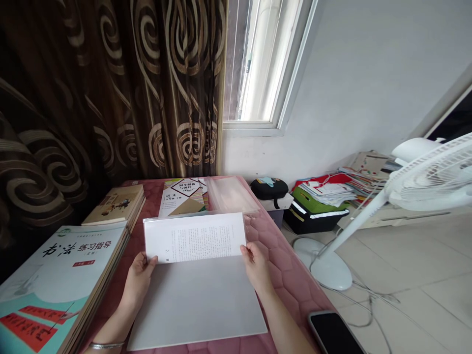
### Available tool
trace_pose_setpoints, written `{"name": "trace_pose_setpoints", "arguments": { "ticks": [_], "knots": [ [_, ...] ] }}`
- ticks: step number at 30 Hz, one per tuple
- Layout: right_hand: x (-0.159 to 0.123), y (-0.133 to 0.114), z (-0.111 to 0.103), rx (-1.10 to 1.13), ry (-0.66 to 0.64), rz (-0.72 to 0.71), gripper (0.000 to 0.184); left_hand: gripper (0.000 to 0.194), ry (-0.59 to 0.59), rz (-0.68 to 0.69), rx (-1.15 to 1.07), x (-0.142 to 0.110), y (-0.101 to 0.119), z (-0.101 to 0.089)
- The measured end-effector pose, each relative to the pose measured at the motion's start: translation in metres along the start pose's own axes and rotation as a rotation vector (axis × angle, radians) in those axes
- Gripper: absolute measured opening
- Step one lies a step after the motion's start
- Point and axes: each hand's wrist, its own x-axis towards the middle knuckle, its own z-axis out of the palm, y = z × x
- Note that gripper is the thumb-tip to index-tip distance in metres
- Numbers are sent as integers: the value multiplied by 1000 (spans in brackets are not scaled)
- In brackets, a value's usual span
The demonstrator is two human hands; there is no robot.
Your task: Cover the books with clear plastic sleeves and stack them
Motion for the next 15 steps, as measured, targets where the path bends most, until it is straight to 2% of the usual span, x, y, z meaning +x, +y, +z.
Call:
{"name": "trace_pose_setpoints", "arguments": {
  "ticks": [6,12,15],
  "knots": [
    [0,0,1,-73,19,-16,46,48,-2,27,43,1,-6,-1],
    [0,-5,-5,15,-102,34,39,51,10,7,76,1,-5,-2],
    [1,-3,-6,-54,-93,30,43,48,-4,21,90,0,-3,-3]
  ]
}}
